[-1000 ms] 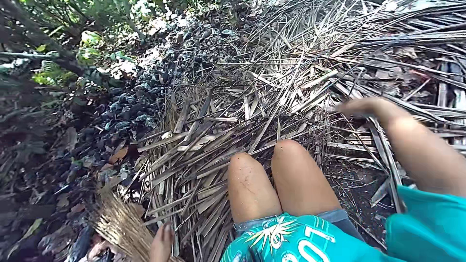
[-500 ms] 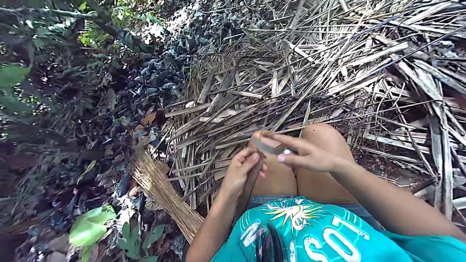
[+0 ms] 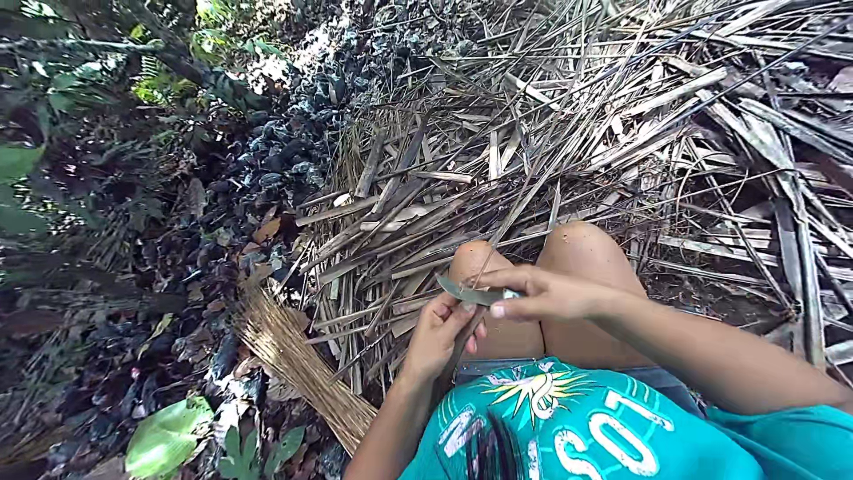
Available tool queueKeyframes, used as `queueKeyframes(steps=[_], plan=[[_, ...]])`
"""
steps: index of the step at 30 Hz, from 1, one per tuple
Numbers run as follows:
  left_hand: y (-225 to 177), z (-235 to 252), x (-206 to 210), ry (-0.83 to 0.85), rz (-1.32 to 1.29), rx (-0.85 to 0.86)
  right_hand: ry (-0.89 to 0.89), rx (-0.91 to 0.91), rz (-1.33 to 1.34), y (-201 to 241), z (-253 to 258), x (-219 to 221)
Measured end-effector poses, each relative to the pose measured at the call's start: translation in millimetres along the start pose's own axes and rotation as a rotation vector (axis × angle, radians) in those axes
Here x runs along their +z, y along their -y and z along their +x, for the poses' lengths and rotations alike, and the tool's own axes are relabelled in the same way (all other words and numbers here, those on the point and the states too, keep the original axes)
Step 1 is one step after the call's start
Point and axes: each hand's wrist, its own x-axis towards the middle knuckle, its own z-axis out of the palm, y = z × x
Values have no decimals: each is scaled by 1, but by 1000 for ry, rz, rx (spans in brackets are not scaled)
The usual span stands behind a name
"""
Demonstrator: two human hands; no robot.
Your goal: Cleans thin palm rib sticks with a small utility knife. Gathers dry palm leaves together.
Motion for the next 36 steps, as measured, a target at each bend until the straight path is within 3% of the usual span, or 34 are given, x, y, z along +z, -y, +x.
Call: queueKeyframes(steps=[2,5,7,9,12,14,16,19,22,24,26,28,29,31,34,36], plan=[[2,1,-6,0,50,10,-36,21,4,1,2,-3],[9,-6,-21,24,127,5,-342,-223,6,28,3,-53],[14,-7,-25,17,134,-1,-431,-331,10,39,4,-69],[14,-5,-25,-24,126,-7,-370,-253,-9,30,7,-49],[10,1,-23,-23,58,2,-52,41,-16,-9,11,4],[8,3,-26,10,24,-8,46,79,-22,-15,16,13],[11,1,-39,74,37,-32,-121,-5,-61,5,14,-7],[24,-9,-61,129,44,-95,-463,-252,-71,41,10,-75],[34,-12,-69,97,51,-115,-595,-364,-64,64,6,-95],[32,-7,-62,51,55,-118,-491,-223,-51,46,10,-57],[25,1,-54,53,37,-88,-216,13,-31,5,14,-6],[22,6,-52,70,4,-67,31,127,-18,-24,21,22],[22,6,-55,87,6,-67,46,134,-22,-24,22,22],[29,0,-72,135,42,-90,-117,80,-50,0,18,1],[52,-16,-101,162,45,-141,-360,-148,-9,30,11,-54],[65,-20,-107,131,71,-125,-374,-248,-9,38,9,-70]])
